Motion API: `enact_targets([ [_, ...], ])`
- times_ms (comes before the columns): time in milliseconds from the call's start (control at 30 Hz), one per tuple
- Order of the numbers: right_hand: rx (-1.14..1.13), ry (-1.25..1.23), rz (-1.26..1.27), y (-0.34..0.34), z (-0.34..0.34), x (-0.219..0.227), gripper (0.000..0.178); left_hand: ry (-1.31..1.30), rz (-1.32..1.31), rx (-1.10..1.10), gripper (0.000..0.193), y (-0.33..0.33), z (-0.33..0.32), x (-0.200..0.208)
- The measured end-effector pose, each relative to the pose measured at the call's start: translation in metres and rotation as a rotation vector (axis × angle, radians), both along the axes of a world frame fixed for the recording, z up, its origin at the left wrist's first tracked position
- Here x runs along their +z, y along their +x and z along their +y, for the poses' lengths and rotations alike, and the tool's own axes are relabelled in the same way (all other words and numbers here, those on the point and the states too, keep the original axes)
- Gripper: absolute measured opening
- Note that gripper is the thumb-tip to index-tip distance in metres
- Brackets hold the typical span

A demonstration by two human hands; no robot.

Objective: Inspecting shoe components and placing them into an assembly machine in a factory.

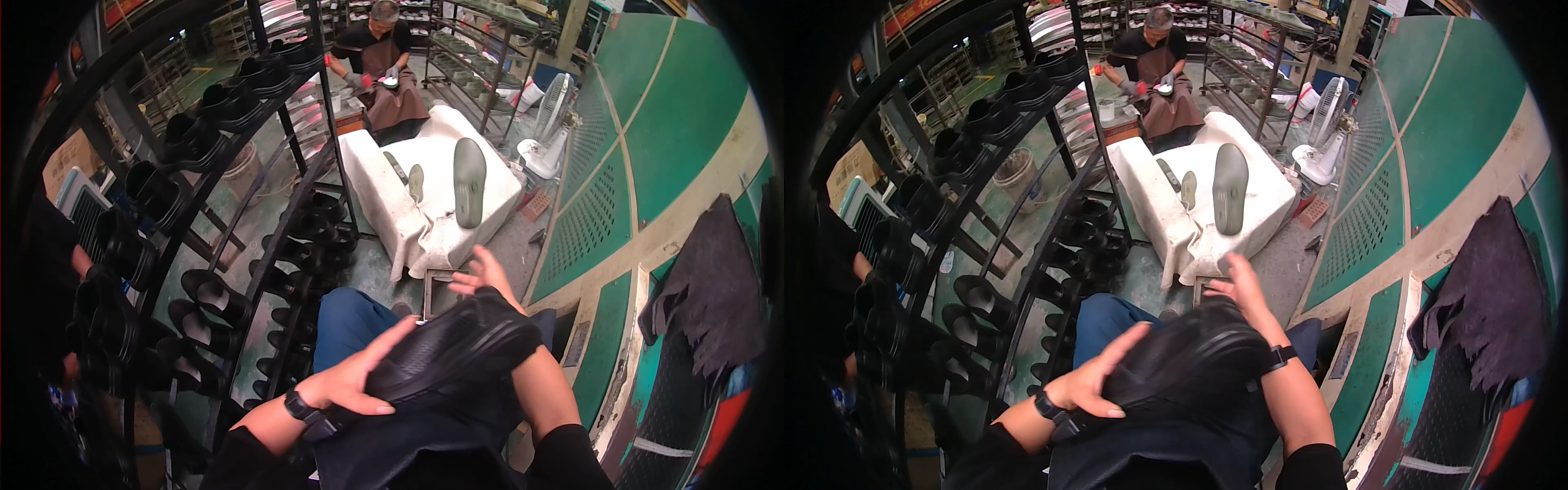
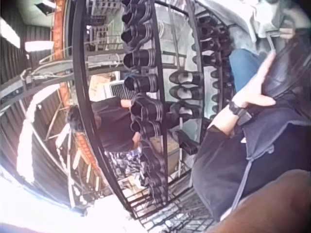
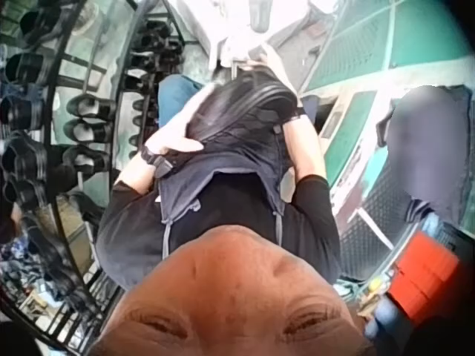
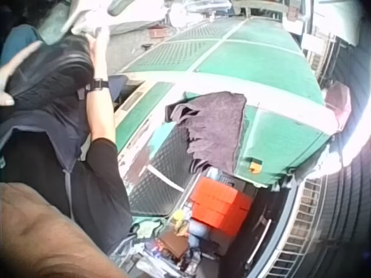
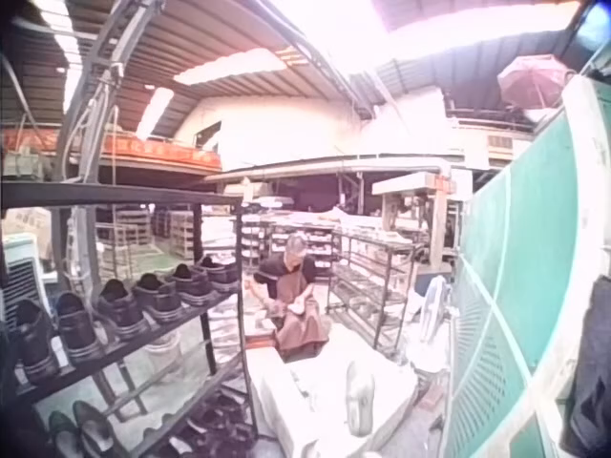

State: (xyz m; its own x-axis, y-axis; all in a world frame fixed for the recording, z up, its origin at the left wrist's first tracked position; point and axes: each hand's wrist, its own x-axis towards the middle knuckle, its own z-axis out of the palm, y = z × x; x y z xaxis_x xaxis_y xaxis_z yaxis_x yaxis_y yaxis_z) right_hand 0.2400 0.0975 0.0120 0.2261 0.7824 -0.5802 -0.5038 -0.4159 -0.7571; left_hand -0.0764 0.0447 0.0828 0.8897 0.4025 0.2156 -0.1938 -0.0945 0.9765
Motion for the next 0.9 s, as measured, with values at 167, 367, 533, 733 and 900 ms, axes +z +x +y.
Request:
enact_targets([
  [167,0.506,0.146,0.405,-0.062,-0.013,-0.011,0.057,0.768,0.139,0.434,0.112,-0.057,0.026,0.029],
  [367,0.705,0.416,0.171,-0.171,-0.037,0.059,0.048,0.438,0.513,0.616,0.038,-0.052,-0.001,0.031],
  [533,0.791,0.463,0.105,-0.165,-0.026,0.073,0.050,0.778,0.604,0.754,0.029,-0.069,0.016,0.036],
  [733,0.757,0.409,-0.104,-0.112,-0.022,0.098,0.043,1.023,0.693,1.071,0.028,-0.130,0.145,-0.004],
  [900,0.928,0.348,-0.424,-0.058,-0.039,0.135,0.038,0.737,0.994,1.458,0.049,-0.164,0.200,-0.100],
])
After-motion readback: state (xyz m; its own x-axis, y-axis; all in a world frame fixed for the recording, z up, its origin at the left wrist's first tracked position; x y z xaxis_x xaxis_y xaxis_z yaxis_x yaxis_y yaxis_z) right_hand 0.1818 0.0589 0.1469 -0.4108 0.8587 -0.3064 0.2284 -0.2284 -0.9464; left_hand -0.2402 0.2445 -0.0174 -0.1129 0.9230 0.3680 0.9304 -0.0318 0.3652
